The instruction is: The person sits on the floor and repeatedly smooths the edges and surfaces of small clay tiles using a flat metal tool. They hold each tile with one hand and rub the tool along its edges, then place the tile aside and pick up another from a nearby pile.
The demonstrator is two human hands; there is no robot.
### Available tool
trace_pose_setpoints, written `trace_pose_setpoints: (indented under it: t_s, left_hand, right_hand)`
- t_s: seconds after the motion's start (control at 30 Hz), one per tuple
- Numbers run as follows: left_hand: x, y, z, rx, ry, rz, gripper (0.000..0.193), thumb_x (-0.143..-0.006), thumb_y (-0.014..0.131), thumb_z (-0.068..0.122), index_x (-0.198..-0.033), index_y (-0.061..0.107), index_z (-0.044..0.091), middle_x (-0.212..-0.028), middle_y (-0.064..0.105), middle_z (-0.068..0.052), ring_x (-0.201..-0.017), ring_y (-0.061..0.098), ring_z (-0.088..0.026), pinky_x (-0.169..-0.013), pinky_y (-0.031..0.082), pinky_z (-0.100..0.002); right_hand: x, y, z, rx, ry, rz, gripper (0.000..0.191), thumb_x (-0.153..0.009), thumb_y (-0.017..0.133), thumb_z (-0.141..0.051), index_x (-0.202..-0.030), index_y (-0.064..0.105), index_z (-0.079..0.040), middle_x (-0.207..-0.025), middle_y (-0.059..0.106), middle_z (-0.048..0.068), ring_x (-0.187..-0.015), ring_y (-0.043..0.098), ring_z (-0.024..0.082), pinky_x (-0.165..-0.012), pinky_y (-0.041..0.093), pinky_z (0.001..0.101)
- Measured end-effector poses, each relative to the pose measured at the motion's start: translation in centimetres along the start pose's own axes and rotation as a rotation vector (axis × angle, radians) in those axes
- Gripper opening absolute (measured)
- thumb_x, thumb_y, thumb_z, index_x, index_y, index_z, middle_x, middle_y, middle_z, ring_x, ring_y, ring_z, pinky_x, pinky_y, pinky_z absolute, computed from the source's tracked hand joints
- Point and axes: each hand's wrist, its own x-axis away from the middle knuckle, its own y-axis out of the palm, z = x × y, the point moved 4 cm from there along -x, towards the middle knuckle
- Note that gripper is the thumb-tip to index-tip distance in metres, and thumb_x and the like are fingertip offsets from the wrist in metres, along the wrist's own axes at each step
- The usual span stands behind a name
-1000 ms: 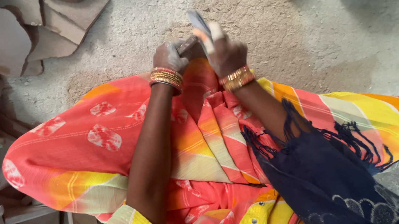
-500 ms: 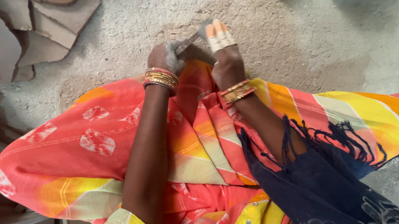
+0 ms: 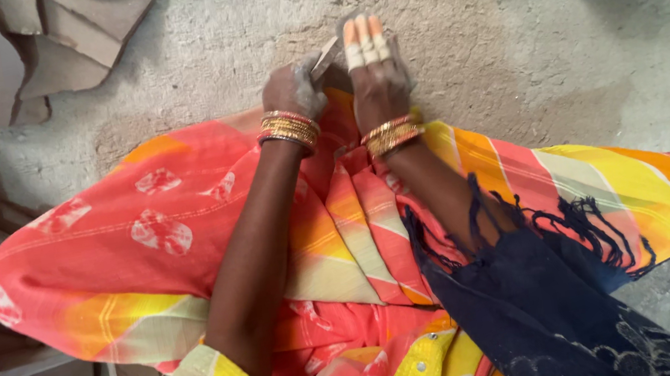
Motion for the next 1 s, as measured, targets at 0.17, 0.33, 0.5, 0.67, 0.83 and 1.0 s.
trace_pose_setpoints:
  t_s: [0.17,0.33,0.5,0.67,0.83,1.0]
  left_hand:
    - [-0.1,0.8,0.3,-0.048,-0.013,-0.039,0.043,-0.074,0.078,0.017,-0.116,0.074,0.026,-0.091,0.075,-0.014,-0.085,0.072,-0.037,-0.075,0.059,-0.048]
    - [-0.4,0.6,-0.7,0.022,-0.071,-0.013,0.058,-0.068,0.078,0.014,-0.123,0.071,0.030,-0.091,0.075,-0.015,-0.083,0.072,-0.035,-0.075,0.059,-0.047]
    - [-0.4,0.2,-1.1,0.075,-0.121,-0.047,0.056,-0.072,0.076,0.011,-0.125,0.072,0.031,-0.087,0.075,-0.014,-0.080,0.073,-0.033,-0.077,0.060,-0.045]
    - [-0.5,1.0,-0.8,0.069,-0.095,-0.034,0.045,-0.083,0.071,0.013,-0.124,0.073,0.032,-0.084,0.075,-0.011,-0.074,0.074,-0.029,-0.072,0.060,-0.043]
    - [0.5,2.3,0.1,0.001,0.123,0.117,0.050,-0.079,0.067,0.013,-0.127,0.069,0.027,-0.099,0.075,-0.010,-0.084,0.072,-0.032,-0.072,0.058,-0.045]
    - [0.5,3.2,1.1,-0.052,0.093,0.073,0.051,-0.076,0.069,0.012,-0.125,0.069,0.024,-0.096,0.073,-0.011,-0.089,0.070,-0.035,-0.076,0.057,-0.049]
  right_hand:
    - [-1.0,0.7,1.5,0.007,0.111,-0.109,0.050,-0.101,0.047,0.013,-0.147,0.055,-0.005,-0.151,0.051,0.019,-0.141,0.049,0.036,-0.121,0.035,0.0538]
    - [3.7,2.6,0.7,-0.168,0.396,-0.487,0.026,-0.098,0.054,0.004,-0.119,0.068,0.000,-0.115,0.075,0.021,-0.108,0.075,0.032,-0.095,0.063,0.0399]
    - [7.6,-1.4,-2.2,-0.454,0.213,0.138,0.055,-0.079,0.055,0.011,-0.134,0.058,0.008,-0.115,0.067,0.033,-0.102,0.069,0.048,-0.089,0.061,0.0471]
    - [4.9,-2.2,-2.2,-0.454,0.041,0.222,0.052,-0.092,0.057,0.010,-0.144,0.051,0.005,-0.135,0.061,0.030,-0.118,0.069,0.043,-0.099,0.059,0.0454]
    - [0.0,0.3,-0.1,-0.178,-0.150,0.164,0.060,-0.086,0.060,0.012,-0.145,0.051,0.005,-0.142,0.060,0.029,-0.130,0.063,0.044,-0.110,0.054,0.0456]
    - [1.0,1.4,1.6,-0.251,0.143,-0.103,0.029,-0.079,0.061,0.013,-0.105,0.068,0.004,-0.102,0.071,0.028,-0.100,0.069,0.044,-0.090,0.058,0.0510]
